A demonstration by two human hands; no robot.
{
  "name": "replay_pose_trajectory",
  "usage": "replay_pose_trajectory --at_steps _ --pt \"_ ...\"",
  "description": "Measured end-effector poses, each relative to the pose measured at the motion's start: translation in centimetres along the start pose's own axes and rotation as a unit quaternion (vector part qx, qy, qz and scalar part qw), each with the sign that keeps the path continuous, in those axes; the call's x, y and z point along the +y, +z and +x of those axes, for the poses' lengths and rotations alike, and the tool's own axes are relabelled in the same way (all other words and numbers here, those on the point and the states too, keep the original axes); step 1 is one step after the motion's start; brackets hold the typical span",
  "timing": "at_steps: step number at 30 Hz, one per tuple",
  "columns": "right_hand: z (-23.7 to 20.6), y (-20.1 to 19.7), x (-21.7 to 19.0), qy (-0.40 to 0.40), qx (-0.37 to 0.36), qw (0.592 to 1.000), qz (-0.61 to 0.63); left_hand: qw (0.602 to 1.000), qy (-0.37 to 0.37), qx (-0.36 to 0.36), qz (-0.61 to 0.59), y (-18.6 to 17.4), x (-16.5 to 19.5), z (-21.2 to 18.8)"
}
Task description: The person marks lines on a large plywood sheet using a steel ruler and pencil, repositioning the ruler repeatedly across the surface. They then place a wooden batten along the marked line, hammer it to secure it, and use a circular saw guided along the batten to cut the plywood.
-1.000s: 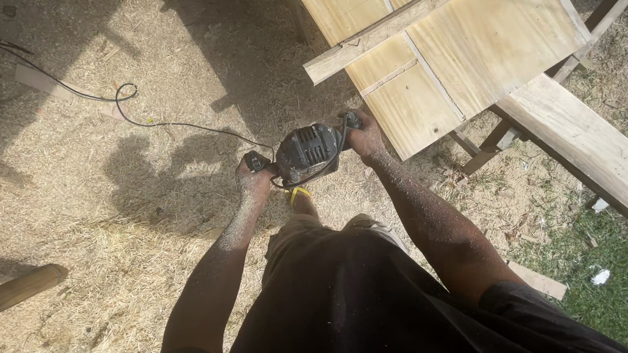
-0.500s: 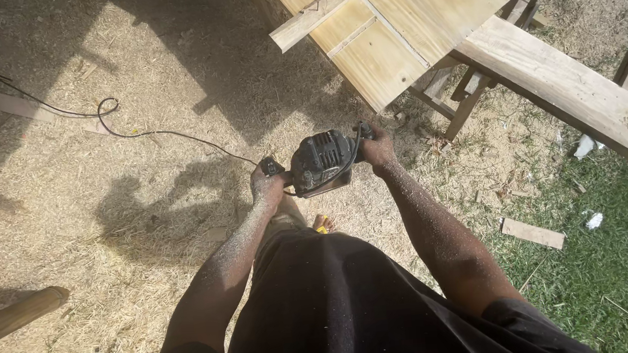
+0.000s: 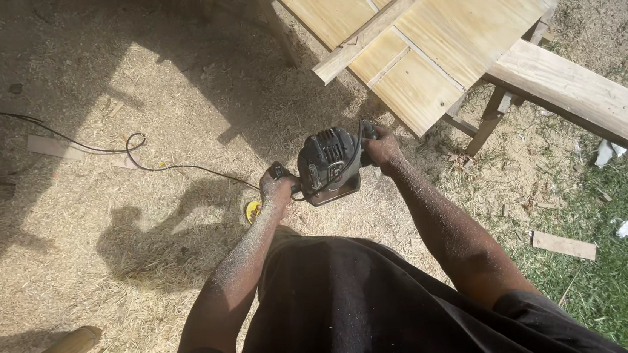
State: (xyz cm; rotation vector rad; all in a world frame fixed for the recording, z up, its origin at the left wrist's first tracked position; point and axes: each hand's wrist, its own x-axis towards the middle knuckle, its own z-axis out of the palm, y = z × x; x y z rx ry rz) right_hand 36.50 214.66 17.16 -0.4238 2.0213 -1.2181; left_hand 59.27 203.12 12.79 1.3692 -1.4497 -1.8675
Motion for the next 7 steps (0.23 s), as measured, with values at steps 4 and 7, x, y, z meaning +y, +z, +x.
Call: replay_pose_trajectory --at_steps 4,7 --pt "4.1 8.1 -4.9 0.021 -0.034 0.999 -0.021 0.999 -0.014 0.049 0.017 -7.2 3.2 6.3" --pt "6.7 14.7 -7.5 -0.043 -0.113 0.989 0.086 0.997 0.019 0.069 0.002 -13.1 4.5 10.2"
